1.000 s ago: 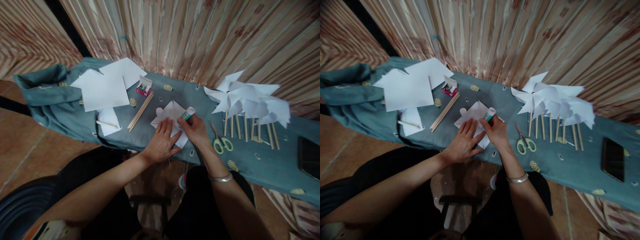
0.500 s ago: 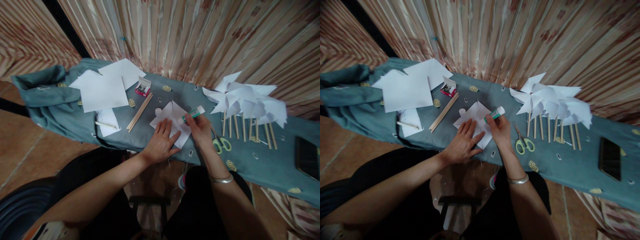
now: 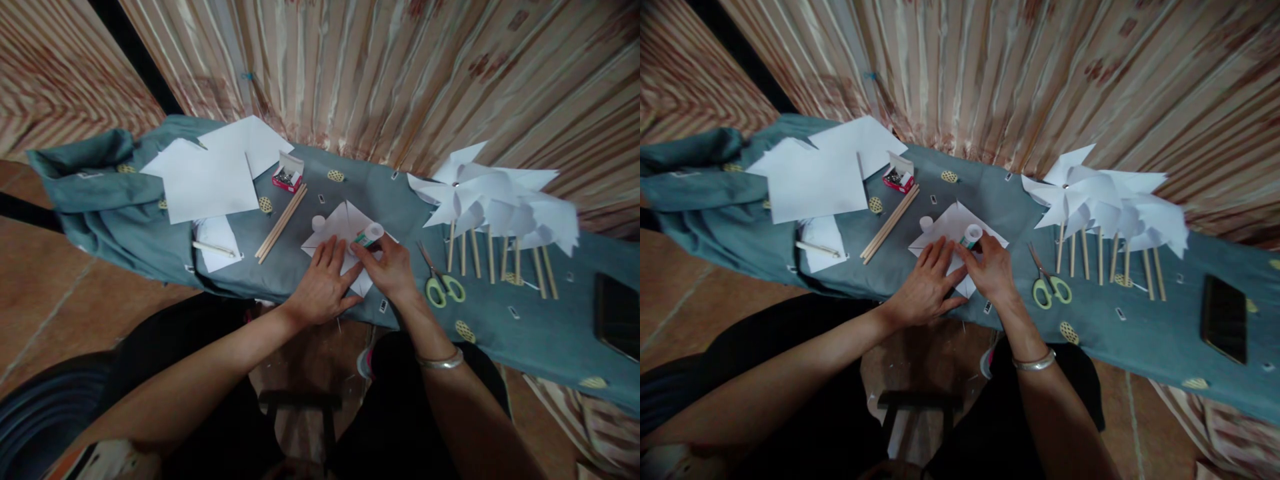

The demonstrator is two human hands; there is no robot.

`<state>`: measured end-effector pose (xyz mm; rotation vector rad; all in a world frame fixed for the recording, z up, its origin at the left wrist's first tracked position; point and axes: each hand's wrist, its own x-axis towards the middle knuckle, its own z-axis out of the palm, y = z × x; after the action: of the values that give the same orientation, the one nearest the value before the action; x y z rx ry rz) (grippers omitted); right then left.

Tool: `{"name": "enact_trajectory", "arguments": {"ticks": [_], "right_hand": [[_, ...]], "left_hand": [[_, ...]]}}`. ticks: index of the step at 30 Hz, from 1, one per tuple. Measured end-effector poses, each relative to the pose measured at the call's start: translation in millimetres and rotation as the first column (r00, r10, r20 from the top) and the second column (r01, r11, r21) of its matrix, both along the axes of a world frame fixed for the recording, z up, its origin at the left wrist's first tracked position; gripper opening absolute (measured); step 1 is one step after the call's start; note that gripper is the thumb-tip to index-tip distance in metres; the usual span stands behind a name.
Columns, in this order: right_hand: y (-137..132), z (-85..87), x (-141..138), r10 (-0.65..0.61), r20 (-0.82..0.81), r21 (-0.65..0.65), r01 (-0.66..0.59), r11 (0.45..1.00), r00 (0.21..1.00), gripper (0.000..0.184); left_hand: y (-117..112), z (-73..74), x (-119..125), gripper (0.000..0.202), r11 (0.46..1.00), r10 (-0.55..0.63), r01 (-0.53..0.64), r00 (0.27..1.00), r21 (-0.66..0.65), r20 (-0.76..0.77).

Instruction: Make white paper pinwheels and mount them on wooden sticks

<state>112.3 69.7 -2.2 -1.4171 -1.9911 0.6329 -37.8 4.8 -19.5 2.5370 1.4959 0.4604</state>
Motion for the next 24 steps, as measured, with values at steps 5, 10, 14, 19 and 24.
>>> {"name": "enact_trajectory", "arguments": {"ticks": [5,10,14,19,24], "right_hand": [[-1,-2.3,0,0.037,0.059,0.095,-0.042,0.995,0.998,0.037],[-1,-3.8,0,0.033,0.064,0.121,-0.04,0.992,0.997,0.038],[1,-2.7,3,0.034,0.049,0.094,-0.038,0.995,0.998,0.038],[5,-2.5,5,-0.008,-0.006,0.027,0.009,1.0,1.0,0.033],[9,-4.0,3,-0.041,-0.085,0.005,0.042,0.999,0.995,0.031]], "left_hand": [[0,-0.9,0,0.064,1.0,0.003,-0.003,1.0,0.002,0.005],[0,-0.3,0,0.064,1.0,0.0,0.0,1.0,0.001,0.002],[1,1.0,0,0.067,1.0,0.001,-0.001,1.0,-0.008,0.0],[1,1.2,0,0.066,1.0,-0.003,0.003,1.0,-0.006,-0.002],[1,-0.4,0,0.066,1.0,0.001,-0.001,1.0,0.008,-0.002]]}}
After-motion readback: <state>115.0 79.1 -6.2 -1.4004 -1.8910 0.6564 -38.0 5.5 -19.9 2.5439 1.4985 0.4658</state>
